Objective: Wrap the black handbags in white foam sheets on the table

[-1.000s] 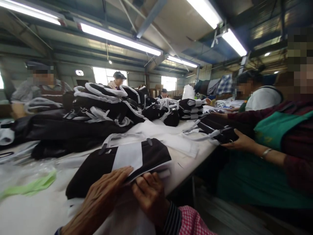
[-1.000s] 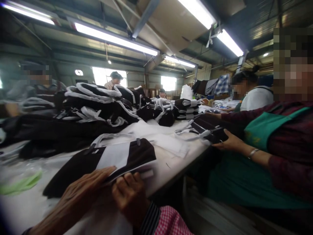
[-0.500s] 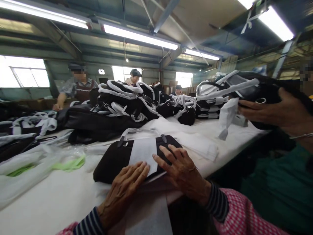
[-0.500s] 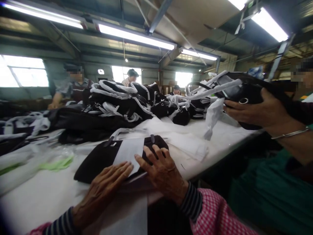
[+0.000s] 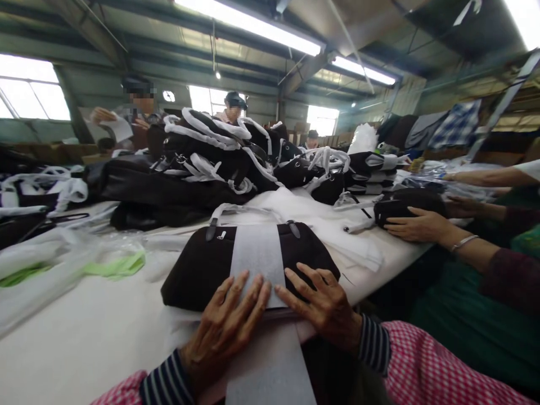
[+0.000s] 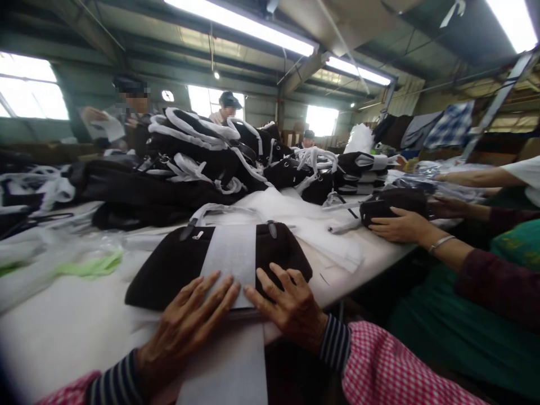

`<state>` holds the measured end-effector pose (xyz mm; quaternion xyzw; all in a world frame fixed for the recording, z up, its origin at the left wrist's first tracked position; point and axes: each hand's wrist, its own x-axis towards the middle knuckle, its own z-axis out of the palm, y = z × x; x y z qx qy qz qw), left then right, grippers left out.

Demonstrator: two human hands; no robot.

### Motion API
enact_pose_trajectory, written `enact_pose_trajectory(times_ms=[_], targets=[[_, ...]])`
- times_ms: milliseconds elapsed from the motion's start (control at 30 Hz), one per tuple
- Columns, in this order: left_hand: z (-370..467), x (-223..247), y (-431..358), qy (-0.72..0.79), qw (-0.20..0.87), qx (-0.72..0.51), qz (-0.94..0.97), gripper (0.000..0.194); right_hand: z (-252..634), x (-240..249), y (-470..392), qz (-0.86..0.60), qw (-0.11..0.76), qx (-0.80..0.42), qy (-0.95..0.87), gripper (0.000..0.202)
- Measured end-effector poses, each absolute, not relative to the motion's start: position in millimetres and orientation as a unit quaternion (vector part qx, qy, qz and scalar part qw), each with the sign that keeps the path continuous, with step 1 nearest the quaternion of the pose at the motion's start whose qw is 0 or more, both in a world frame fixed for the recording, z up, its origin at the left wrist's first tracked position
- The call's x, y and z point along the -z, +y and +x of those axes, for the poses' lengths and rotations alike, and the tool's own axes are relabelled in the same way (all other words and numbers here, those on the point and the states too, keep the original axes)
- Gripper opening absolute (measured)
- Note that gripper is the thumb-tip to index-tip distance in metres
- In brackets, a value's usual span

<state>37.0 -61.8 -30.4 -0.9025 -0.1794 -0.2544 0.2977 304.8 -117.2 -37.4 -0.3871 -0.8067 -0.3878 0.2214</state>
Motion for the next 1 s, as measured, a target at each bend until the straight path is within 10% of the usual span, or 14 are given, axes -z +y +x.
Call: enact_pose_trajectory(times_ms=[533,1000], targets=[[17,23,-69,-0.135,0.202,0.225,-0.944,0.052,304,15,-153,-0.423,0.125,0.155,-0.884,0.075],[-8,26,-79,-0.127,0.117,0.245,-0.954,0.066,272,37,-139,-0.403,0.373,0.207,-0.809,0.034]])
